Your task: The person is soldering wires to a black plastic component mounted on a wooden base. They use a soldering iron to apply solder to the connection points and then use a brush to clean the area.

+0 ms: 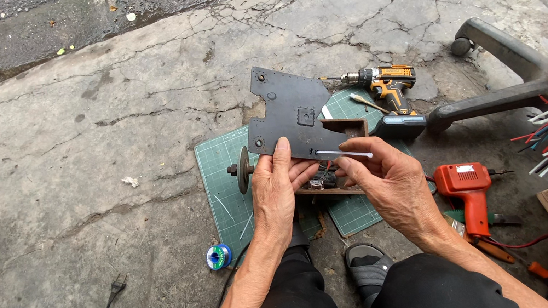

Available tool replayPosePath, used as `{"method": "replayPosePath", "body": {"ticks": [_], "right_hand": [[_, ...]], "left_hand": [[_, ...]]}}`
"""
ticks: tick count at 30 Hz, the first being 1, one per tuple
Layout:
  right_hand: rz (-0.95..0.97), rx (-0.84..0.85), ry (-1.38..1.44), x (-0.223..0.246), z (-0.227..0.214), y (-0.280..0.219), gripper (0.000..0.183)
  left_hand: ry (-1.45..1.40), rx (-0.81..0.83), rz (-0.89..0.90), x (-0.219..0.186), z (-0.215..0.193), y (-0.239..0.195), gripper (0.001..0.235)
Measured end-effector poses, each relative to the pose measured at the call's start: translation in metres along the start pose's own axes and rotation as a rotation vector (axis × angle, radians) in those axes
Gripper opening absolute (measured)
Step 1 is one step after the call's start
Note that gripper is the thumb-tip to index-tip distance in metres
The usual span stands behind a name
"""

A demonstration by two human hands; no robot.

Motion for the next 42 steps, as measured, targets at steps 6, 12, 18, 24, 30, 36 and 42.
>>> {"method": "replayPosePath", "body": {"ticks": [6, 12, 18, 24, 30, 36, 42], "right_hand": [[0.005, -0.016, -0.017, 0.001, 0.0, 0.001, 0.023], [-0.038, -0.019, -0.054, 0.005, 0.001, 0.002, 0.017], [-0.047, -0.031, -0.077, 0.008, 0.003, 0.001, 0.015], [-0.03, -0.025, -0.099, 0.007, 0.005, 0.002, 0.015], [-0.048, -0.032, -0.104, 0.007, 0.005, 0.003, 0.014], [-0.045, -0.036, -0.118, 0.006, 0.004, 0.001, 0.013], [-0.011, -0.154, 0.01, 0.018, -0.025, 0.001, 0.026]], "left_hand": [[0.008, 0.002, -0.004, 0.001, -0.001, 0.001, 0.056], [0.007, 0.001, -0.005, 0.002, -0.002, 0.002, 0.057], [0.014, 0.013, 0.003, 0.004, -0.002, 0.003, 0.056], [0.016, 0.019, 0.007, -0.001, 0.003, -0.001, 0.057], [0.001, 0.043, 0.001, -0.001, 0.008, -0.003, 0.052], [0.011, 0.076, 0.012, 0.004, 0.01, -0.001, 0.052], [-0.084, -0.009, -0.01, -0.009, -0.002, -0.001, 0.048]]}}
Point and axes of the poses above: each hand's wrist, its own y-axis towards the middle knuckle, its own z-axis out of the palm, x = y × z, the point moved 5 cm from there along y, towards the middle knuckle, and after that the axes turned 10 degrees about z, right-handed, at the moved point
